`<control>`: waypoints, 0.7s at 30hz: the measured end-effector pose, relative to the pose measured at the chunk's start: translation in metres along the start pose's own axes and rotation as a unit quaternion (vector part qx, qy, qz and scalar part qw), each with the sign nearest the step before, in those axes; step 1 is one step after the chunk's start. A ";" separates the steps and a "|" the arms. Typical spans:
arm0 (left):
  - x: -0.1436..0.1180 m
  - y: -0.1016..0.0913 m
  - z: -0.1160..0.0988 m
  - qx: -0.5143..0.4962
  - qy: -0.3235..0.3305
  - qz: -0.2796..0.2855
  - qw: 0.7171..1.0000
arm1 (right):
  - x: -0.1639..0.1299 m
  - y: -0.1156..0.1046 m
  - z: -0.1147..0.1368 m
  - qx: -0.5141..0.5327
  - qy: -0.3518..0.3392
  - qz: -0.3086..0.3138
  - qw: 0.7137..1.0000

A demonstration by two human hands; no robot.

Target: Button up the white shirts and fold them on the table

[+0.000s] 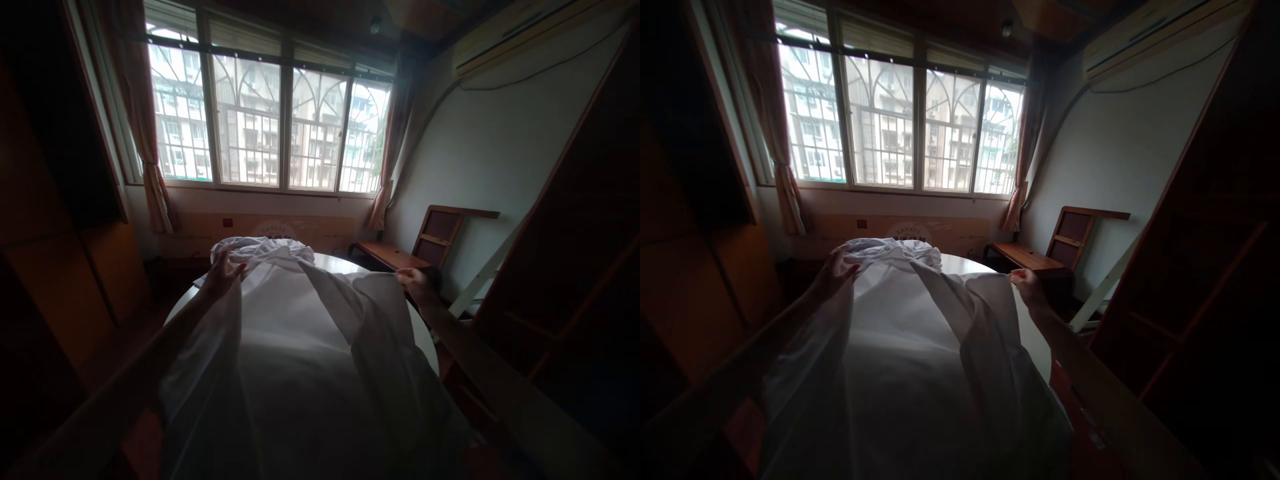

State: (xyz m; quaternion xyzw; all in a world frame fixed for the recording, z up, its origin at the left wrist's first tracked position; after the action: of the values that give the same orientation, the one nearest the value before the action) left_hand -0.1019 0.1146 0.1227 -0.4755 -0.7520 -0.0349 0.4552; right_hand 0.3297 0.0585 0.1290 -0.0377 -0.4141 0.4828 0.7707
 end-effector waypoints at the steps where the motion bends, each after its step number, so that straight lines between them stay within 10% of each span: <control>1: -0.001 0.005 0.005 0.022 0.002 -0.018 1.000 | 0.005 0.004 -0.004 -0.005 0.003 0.000 1.000; 6: -0.032 0.045 0.041 0.194 -0.068 0.111 0.972 | -0.002 0.042 -0.021 -0.039 0.004 0.012 0.999; 15: -0.070 0.051 0.045 0.328 -0.089 0.233 0.911 | -0.083 0.089 0.030 -0.202 -0.332 0.029 0.921; 21: -0.067 0.055 -0.002 0.341 0.028 0.177 0.923 | -0.092 0.128 0.008 -0.260 -0.218 0.192 0.921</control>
State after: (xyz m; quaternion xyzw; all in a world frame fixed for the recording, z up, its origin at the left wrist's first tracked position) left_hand -0.0505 0.0985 0.0547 -0.4158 -0.6094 0.2912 0.6090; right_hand 0.2156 0.0517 0.0204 -0.2094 -0.6679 0.4927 0.5171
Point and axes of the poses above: each hand's wrist, its own x-axis towards the middle knuckle, its own y-axis out of the palm, z = x × y, the point moved 6 cm from there along x, towards the middle knuckle, and after that the axes turned 10 degrees about -z, right-handed, at the moved point
